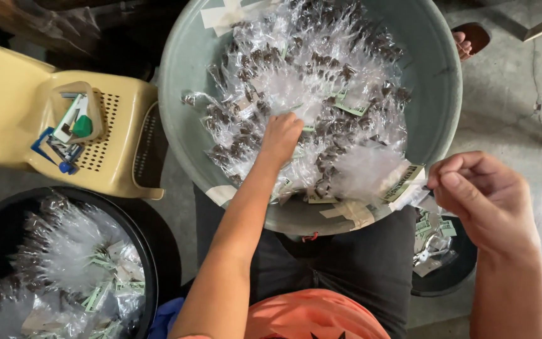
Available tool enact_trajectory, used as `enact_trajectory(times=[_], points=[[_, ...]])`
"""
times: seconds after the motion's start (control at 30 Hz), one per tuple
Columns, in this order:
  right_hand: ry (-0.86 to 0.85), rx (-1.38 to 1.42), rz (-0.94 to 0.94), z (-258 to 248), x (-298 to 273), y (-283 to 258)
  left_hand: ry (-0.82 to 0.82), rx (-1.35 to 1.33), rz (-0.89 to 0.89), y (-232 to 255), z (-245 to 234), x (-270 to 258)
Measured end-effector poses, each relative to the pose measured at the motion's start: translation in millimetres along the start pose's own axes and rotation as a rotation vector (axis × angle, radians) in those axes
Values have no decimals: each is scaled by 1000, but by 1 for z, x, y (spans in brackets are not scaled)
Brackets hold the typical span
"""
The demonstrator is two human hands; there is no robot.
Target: Tying knots in small plastic bags filled with material and sorting them into a bucket.
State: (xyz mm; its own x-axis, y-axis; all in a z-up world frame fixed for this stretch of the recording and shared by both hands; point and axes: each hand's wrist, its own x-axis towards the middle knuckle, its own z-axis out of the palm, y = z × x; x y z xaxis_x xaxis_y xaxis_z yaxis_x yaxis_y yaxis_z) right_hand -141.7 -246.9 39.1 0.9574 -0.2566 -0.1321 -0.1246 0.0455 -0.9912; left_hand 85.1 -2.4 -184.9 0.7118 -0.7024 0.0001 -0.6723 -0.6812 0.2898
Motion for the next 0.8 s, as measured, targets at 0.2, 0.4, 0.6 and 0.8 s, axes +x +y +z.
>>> enact_trajectory(times=[0.2,0.4,0.6,0.8], points=[[34,21,7,8,5,2,76,-11,-10,4,-36,14],[67,-20,16,25,11,-6,169,-368,-217,18,-86,18],[128,-486,-48,71,29,-12,118,-250,-154,61,-184,-20],[157,-641,-511,107,55,12,34,-457,-67,74,-197,-40]])
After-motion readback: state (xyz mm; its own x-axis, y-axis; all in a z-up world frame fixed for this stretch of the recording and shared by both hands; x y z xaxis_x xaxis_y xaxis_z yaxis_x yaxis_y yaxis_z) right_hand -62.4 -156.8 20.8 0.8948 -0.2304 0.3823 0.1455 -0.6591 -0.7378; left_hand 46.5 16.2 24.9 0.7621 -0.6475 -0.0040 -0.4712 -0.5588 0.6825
